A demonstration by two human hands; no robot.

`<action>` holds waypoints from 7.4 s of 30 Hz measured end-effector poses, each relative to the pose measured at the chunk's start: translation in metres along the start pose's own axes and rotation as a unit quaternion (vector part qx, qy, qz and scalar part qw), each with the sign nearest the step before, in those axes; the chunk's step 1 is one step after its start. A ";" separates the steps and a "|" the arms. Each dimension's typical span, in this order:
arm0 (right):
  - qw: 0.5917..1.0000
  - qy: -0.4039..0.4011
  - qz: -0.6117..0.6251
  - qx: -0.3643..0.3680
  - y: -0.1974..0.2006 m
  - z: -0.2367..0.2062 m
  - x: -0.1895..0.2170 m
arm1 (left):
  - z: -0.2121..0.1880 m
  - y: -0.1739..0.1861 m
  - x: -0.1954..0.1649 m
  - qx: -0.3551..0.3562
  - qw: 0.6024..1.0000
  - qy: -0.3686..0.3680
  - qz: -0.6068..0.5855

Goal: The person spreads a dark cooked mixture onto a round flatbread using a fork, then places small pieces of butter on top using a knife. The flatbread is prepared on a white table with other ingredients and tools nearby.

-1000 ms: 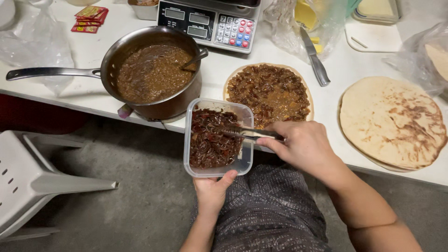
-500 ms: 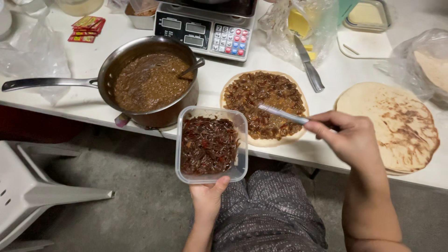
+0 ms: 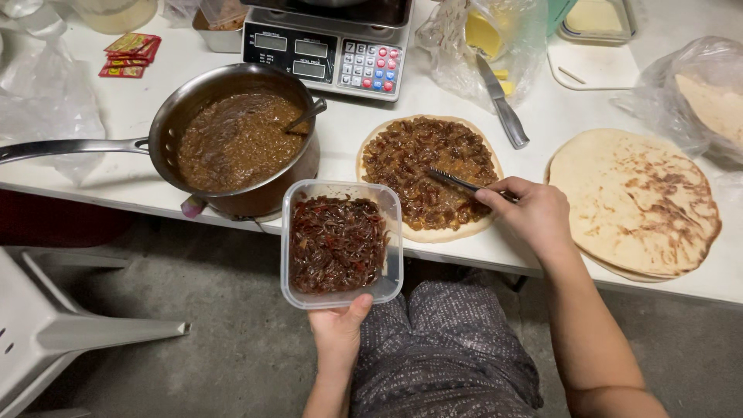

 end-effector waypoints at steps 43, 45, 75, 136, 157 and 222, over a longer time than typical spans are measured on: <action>0.958 0.137 0.251 0.031 0.049 -0.029 0.035 | -0.005 -0.002 0.002 0.027 0.999 0.013 0.013; 0.971 0.101 0.216 -0.017 0.055 -0.019 0.019 | -0.006 0.000 0.005 0.025 1.000 0.008 0.005; 0.995 0.039 -0.087 0.015 0.027 0.002 0.011 | -0.005 0.008 0.012 -0.008 0.999 0.030 0.031; 0.964 0.144 0.200 0.094 0.045 -0.040 0.051 | -0.007 -0.013 -0.011 0.024 1.000 -0.004 0.012; 0.978 0.131 0.162 0.024 0.053 -0.042 0.049 | -0.003 -0.015 -0.010 0.027 1.000 0.009 -0.011; 0.928 0.363 0.085 0.021 0.037 -0.065 0.100 | 0.006 0.002 0.028 -0.013 0.999 -0.033 -0.002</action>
Point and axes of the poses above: each hand's wrist, its own z-axis towards the middle knuckle, its own y-axis out of the back of the hand, x = y × z, the point moved 3 cm from there along z, towards the middle knuckle, and after that the axes turned 12 degrees about -x, right-handed, at the moved point
